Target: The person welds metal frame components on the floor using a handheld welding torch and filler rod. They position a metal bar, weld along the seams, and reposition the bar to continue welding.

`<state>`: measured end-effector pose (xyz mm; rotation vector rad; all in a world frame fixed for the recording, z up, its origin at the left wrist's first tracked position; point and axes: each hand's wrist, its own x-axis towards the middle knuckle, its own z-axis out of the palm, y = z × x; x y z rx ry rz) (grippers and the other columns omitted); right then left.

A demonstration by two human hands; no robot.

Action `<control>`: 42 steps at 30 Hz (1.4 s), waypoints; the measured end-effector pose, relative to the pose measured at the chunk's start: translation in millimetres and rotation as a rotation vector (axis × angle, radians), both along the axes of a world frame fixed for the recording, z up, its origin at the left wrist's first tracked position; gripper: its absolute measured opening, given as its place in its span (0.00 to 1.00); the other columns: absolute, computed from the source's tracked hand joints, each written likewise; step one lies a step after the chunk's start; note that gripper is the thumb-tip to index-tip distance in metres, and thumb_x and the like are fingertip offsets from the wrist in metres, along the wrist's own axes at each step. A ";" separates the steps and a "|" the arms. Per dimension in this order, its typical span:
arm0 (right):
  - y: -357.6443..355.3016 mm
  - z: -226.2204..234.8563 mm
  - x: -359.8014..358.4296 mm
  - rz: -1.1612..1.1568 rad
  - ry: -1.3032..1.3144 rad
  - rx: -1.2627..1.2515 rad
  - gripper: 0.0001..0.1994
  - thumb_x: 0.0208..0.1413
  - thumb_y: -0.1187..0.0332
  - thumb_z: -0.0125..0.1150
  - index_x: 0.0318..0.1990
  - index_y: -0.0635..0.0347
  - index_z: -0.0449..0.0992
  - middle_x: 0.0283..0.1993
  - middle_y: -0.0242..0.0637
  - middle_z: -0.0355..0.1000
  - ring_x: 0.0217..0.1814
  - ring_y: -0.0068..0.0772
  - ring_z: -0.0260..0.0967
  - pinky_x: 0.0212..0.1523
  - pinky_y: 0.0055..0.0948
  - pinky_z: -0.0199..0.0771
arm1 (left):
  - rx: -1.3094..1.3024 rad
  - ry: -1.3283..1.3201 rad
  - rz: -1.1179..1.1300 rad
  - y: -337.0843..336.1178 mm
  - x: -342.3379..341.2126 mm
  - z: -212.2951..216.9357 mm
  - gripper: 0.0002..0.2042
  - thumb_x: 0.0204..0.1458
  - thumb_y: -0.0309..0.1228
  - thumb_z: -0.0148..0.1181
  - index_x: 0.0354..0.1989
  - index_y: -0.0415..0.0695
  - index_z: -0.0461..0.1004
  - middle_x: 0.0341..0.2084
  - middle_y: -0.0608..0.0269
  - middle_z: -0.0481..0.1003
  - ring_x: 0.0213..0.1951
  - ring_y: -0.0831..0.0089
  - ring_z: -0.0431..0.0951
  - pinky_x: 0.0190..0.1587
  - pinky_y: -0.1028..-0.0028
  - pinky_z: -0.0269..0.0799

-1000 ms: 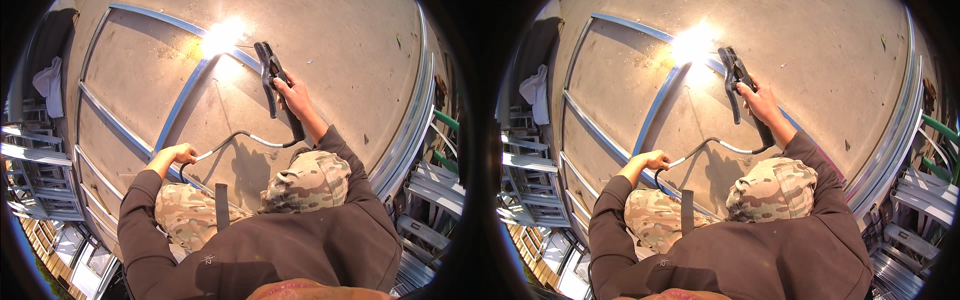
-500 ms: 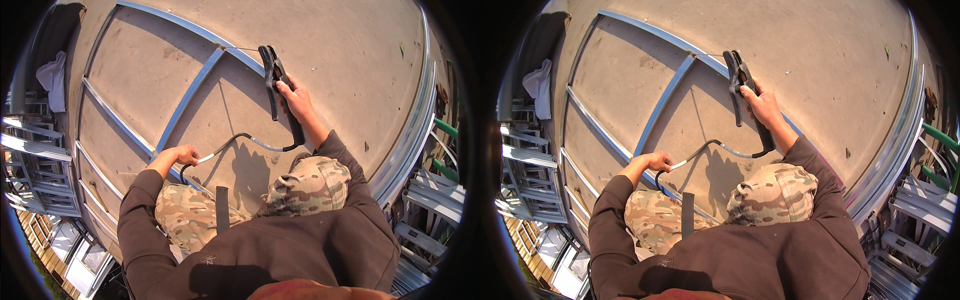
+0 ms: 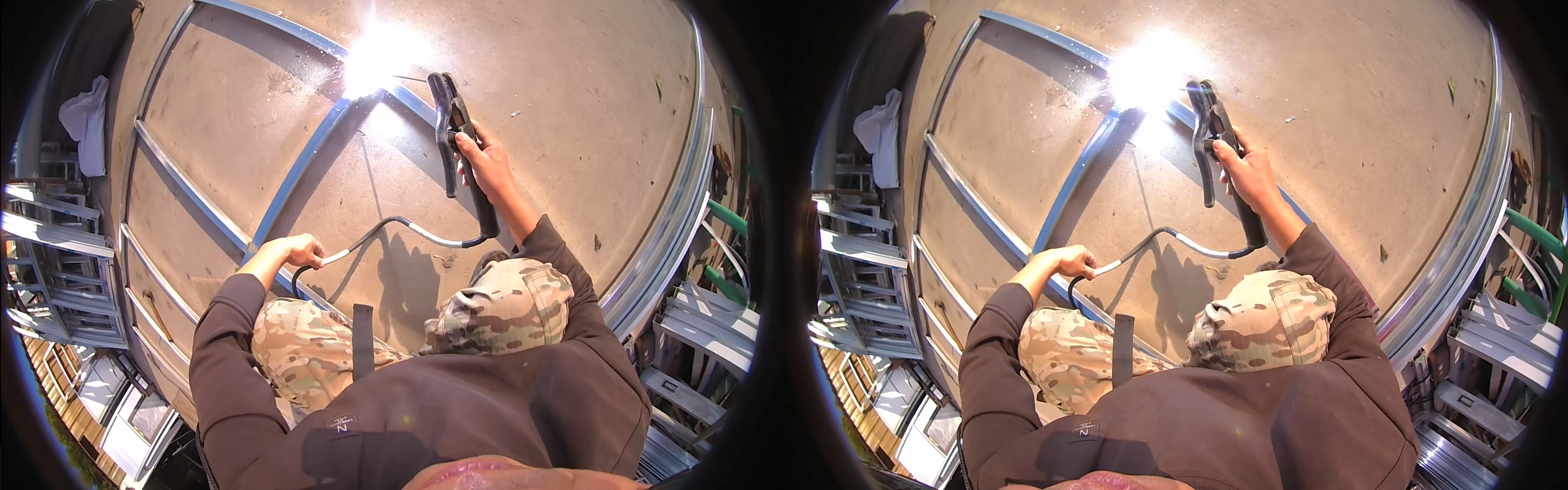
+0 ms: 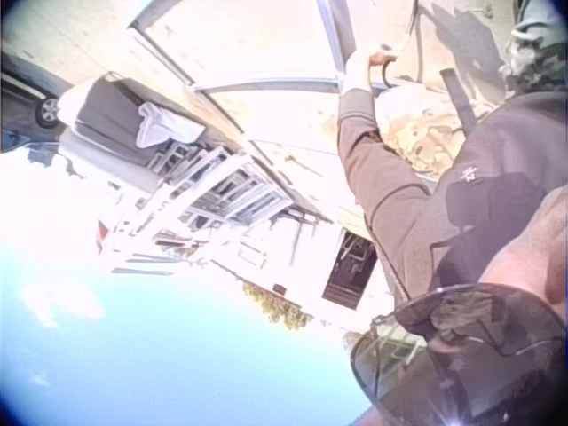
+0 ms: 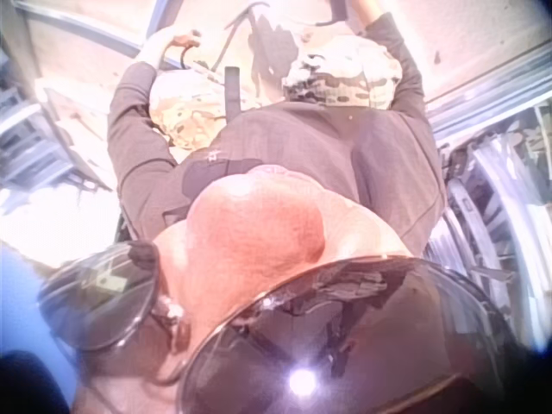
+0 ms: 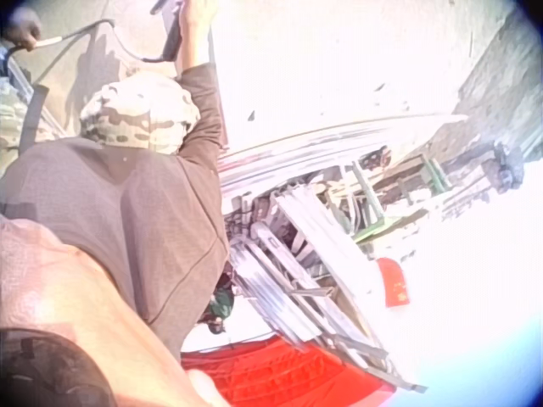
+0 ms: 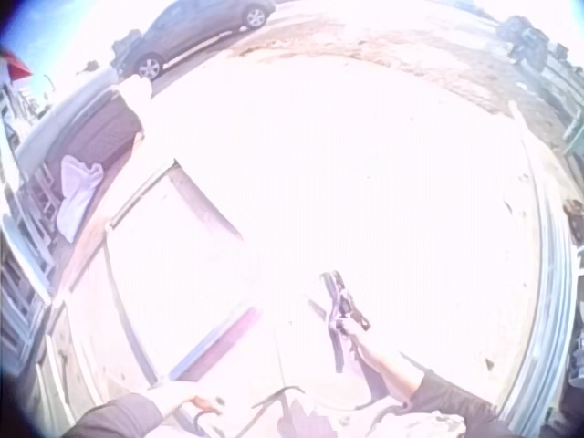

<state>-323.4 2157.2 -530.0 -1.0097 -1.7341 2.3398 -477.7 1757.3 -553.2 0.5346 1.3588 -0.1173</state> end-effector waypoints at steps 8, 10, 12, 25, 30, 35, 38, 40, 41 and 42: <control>13.4 19.6 -37.9 -0.172 0.180 -0.216 0.18 0.65 0.57 0.57 0.55 0.60 0.71 0.33 0.24 0.71 0.28 0.14 0.68 0.27 0.19 0.71 | -0.077 0.108 0.379 -23.4 57.1 62.6 0.12 0.56 0.35 0.61 0.43 0.42 0.80 0.28 0.58 0.80 0.34 0.71 0.78 0.39 0.68 0.73; 11.6 28.1 -52.5 -0.113 0.136 -0.232 0.18 0.66 0.59 0.56 0.56 0.61 0.71 0.38 0.23 0.72 0.36 0.12 0.68 0.35 0.17 0.72 | -0.049 0.114 0.413 -26.5 76.8 96.8 0.12 0.56 0.35 0.60 0.42 0.41 0.80 0.28 0.58 0.79 0.33 0.71 0.78 0.38 0.69 0.73; 5.2 38.2 -65.3 0.052 0.115 -0.139 0.19 0.65 0.57 0.56 0.54 0.61 0.71 0.31 0.26 0.70 0.25 0.17 0.66 0.23 0.21 0.70 | -0.022 0.101 0.476 -30.5 93.9 136.6 0.12 0.56 0.35 0.61 0.43 0.40 0.80 0.28 0.59 0.79 0.32 0.71 0.77 0.37 0.69 0.72; -150.9 50.5 -85.7 0.846 0.062 -0.084 0.22 0.64 0.55 0.58 0.59 0.59 0.70 0.31 0.29 0.68 0.25 0.17 0.67 0.21 0.20 0.71 | 0.059 0.095 0.438 -92.8 171.3 213.4 0.13 0.57 0.36 0.58 0.46 0.45 0.80 0.37 0.57 0.81 0.41 0.60 0.79 0.43 0.63 0.72; -199.7 51.6 -80.5 0.947 0.052 0.023 0.22 0.64 0.56 0.57 0.61 0.58 0.69 0.30 0.28 0.66 0.25 0.17 0.67 0.20 0.21 0.70 | 0.181 0.124 0.504 -144.0 190.4 209.7 0.12 0.55 0.36 0.59 0.44 0.46 0.81 0.34 0.57 0.81 0.39 0.60 0.80 0.43 0.64 0.72; -222.4 49.6 -76.3 1.001 0.008 0.112 0.24 0.64 0.55 0.58 0.62 0.59 0.69 0.30 0.27 0.66 0.23 0.17 0.66 0.19 0.21 0.69 | 0.316 0.141 0.491 -152.7 196.6 205.4 0.11 0.56 0.38 0.58 0.41 0.49 0.82 0.31 0.60 0.81 0.37 0.61 0.79 0.41 0.64 0.72; -223.7 50.3 -79.7 1.026 0.022 0.194 0.26 0.63 0.55 0.58 0.64 0.59 0.67 0.30 0.27 0.66 0.23 0.17 0.66 0.19 0.21 0.68 | 0.365 0.161 0.487 -146.4 194.9 207.4 0.11 0.56 0.39 0.57 0.40 0.50 0.82 0.30 0.61 0.80 0.36 0.60 0.79 0.40 0.64 0.71; -226.5 49.9 -82.3 1.047 0.040 0.182 0.27 0.63 0.55 0.58 0.64 0.60 0.66 0.30 0.28 0.66 0.23 0.17 0.66 0.19 0.21 0.68 | 0.386 0.166 0.488 -144.4 191.9 207.8 0.11 0.56 0.38 0.57 0.40 0.49 0.82 0.31 0.60 0.80 0.37 0.60 0.79 0.40 0.65 0.71; -228.3 49.9 -83.3 1.059 0.057 0.168 0.27 0.63 0.55 0.58 0.64 0.60 0.66 0.30 0.28 0.67 0.23 0.17 0.66 0.19 0.21 0.68 | 0.383 0.163 0.491 -143.6 191.4 207.8 0.11 0.56 0.38 0.57 0.40 0.49 0.82 0.31 0.60 0.81 0.37 0.60 0.79 0.41 0.65 0.72; -230.6 49.5 -84.0 1.067 0.056 0.175 0.27 0.63 0.56 0.58 0.65 0.60 0.66 0.30 0.28 0.67 0.23 0.18 0.65 0.19 0.21 0.68 | 0.378 0.158 0.492 -142.9 190.5 207.6 0.11 0.56 0.38 0.57 0.40 0.48 0.82 0.31 0.60 0.81 0.37 0.59 0.79 0.41 0.65 0.72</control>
